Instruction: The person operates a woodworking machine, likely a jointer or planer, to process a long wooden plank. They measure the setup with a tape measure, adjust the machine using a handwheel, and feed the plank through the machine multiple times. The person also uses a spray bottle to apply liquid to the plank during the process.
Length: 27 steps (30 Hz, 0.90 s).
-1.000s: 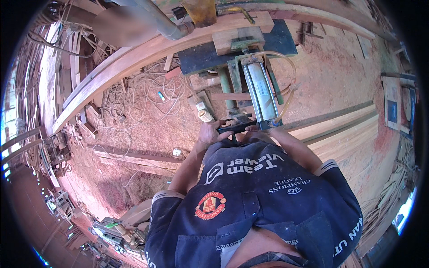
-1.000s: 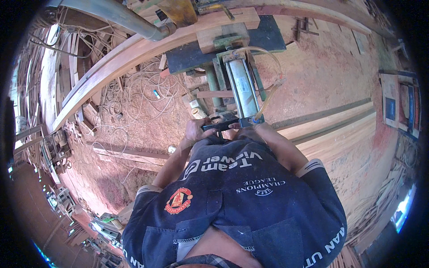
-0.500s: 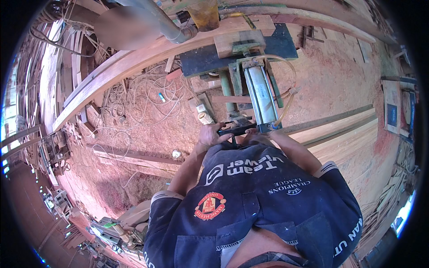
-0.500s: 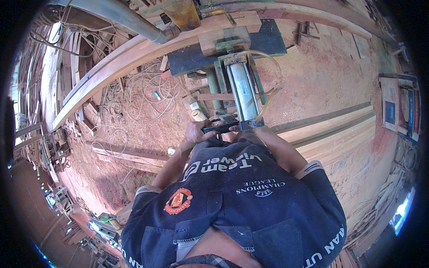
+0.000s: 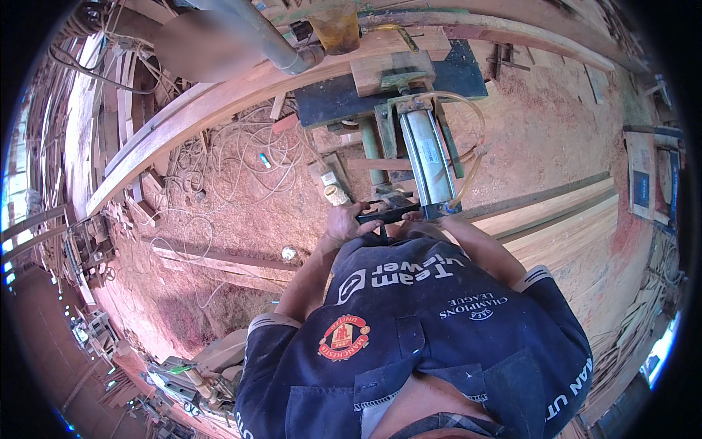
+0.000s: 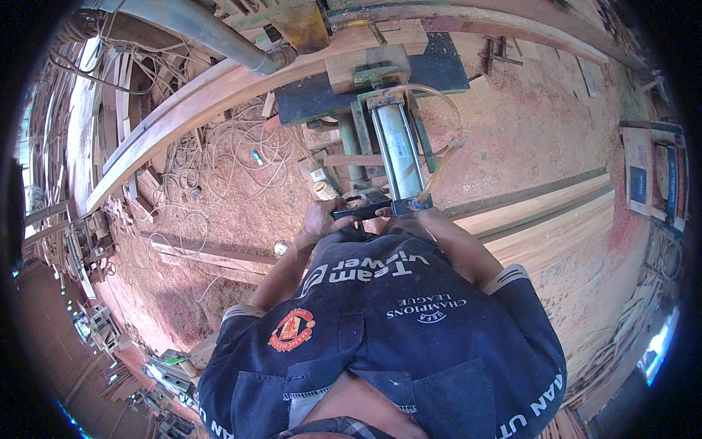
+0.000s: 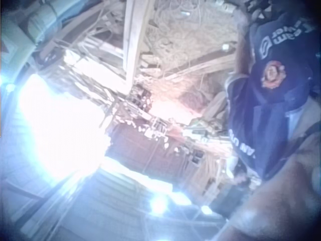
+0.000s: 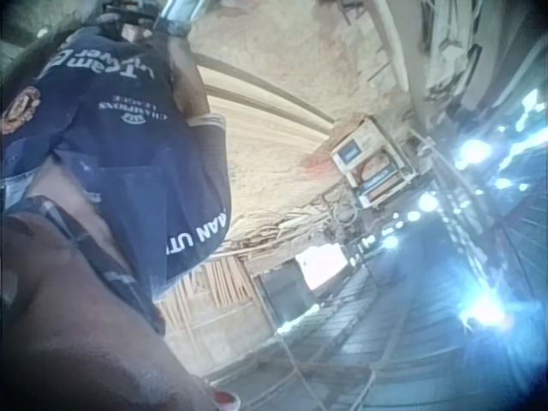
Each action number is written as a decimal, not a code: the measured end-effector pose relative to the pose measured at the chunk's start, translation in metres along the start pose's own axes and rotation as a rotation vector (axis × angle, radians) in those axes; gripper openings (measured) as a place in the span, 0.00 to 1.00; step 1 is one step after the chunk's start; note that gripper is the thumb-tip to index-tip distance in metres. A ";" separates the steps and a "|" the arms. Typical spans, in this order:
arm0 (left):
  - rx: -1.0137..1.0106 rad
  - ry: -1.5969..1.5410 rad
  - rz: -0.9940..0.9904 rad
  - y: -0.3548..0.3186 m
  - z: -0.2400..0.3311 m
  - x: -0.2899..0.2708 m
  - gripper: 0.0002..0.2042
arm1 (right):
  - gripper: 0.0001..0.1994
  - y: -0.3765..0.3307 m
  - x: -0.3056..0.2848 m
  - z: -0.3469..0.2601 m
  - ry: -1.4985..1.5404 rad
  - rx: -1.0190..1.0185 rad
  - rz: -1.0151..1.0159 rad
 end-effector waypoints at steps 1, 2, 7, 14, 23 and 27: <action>-0.002 -0.002 -0.003 0.000 0.000 0.000 0.31 | 0.45 0.000 0.000 0.000 -0.001 0.005 0.000; -0.004 -0.003 -0.006 0.000 0.000 0.000 0.31 | 0.45 0.000 0.000 0.000 0.003 0.004 0.001; 0.009 -0.048 -0.006 0.000 -0.001 -0.001 0.29 | 0.45 0.000 -0.001 0.000 0.003 0.008 -0.001; 0.025 -0.027 0.019 -0.001 -0.002 -0.001 0.31 | 0.46 0.002 0.000 -0.001 0.006 0.010 -0.009; 0.025 -0.038 0.030 -0.002 -0.005 0.002 0.31 | 0.46 0.003 0.001 -0.003 0.012 0.014 -0.019; 0.015 -0.039 0.030 -0.002 -0.006 0.003 0.31 | 0.46 0.004 0.002 -0.004 0.012 0.009 -0.024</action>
Point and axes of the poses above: each hand's wrist, its own y-axis towards the middle knuckle, its own x-axis out of the palm, z = x × y, the point moved 4 cm from there along y, towards the middle knuckle, and after that the axes turned 1 degree about -z, right-handed, at the moved point
